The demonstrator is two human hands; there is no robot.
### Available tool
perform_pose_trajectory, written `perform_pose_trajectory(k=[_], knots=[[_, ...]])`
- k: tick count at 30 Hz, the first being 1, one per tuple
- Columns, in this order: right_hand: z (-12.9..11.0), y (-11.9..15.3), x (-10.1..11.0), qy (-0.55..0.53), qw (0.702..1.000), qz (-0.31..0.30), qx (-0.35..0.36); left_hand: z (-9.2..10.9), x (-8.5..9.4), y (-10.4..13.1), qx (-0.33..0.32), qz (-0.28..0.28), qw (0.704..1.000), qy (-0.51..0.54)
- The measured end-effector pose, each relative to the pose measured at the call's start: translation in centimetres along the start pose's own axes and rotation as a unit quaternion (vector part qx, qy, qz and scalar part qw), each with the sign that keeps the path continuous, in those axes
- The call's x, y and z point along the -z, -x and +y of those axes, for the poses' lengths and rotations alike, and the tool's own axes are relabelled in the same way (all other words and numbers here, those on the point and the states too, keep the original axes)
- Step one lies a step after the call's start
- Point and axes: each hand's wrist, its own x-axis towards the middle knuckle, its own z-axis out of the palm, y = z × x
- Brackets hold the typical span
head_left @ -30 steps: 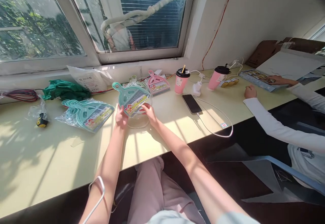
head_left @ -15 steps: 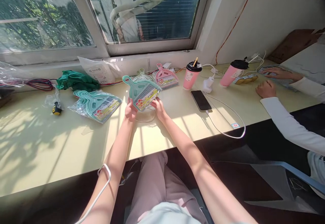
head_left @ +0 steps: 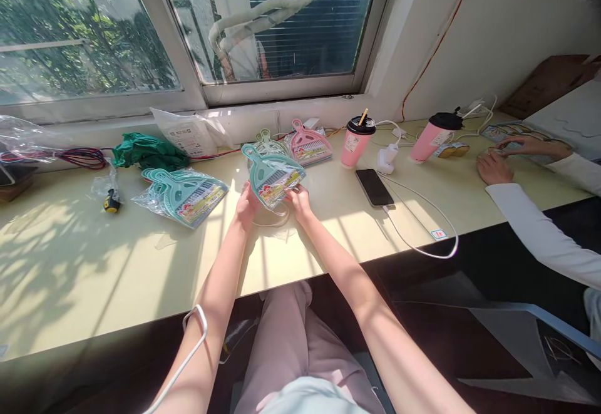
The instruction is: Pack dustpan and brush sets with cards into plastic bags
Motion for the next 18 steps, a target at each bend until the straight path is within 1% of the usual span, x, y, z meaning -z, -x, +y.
perform_pose_trajectory(k=[3,4,6,9,11,12,14,15,16,18], knots=[[0.0,-0.3,0.2,-0.004,1.000,-0.003,-0.012,-0.2,0.1,-0.7,0.007,0.097,0.995,0.006],[-0.1,-0.2,0.2,-0.004,1.000,-0.009,-0.010,-0.2,0.2,-0.9,0.002,0.113,0.993,0.018],[-0.3,-0.1,0.1,0.001,0.999,-0.032,-0.003,0.3,0.6,-1.1,-0.028,0.125,0.991,0.049],[-1.1,0.0,0.3,0.013,0.997,-0.075,-0.009,1.8,2.2,-1.3,-0.102,0.156,0.978,0.096],[-1.7,-0.1,0.9,0.009,0.996,-0.087,-0.022,2.9,3.7,-1.3,-0.150,0.201,0.961,0.114],[-2.0,-0.2,1.2,-0.003,0.996,-0.086,-0.024,3.5,4.5,-1.2,-0.162,0.227,0.953,0.117],[-2.5,-0.5,1.9,-0.052,0.996,-0.069,-0.015,4.2,5.4,-1.1,-0.159,0.263,0.944,0.116],[-2.8,-0.6,2.3,-0.085,0.995,-0.059,-0.003,4.3,5.5,-1.1,-0.149,0.272,0.944,0.113],[-3.0,-0.7,2.6,-0.118,0.992,-0.053,0.013,4.4,5.4,-1.0,-0.135,0.273,0.946,0.111],[-3.3,-0.9,3.1,-0.172,0.983,-0.043,0.040,4.3,4.5,-0.6,-0.101,0.252,0.957,0.106]])
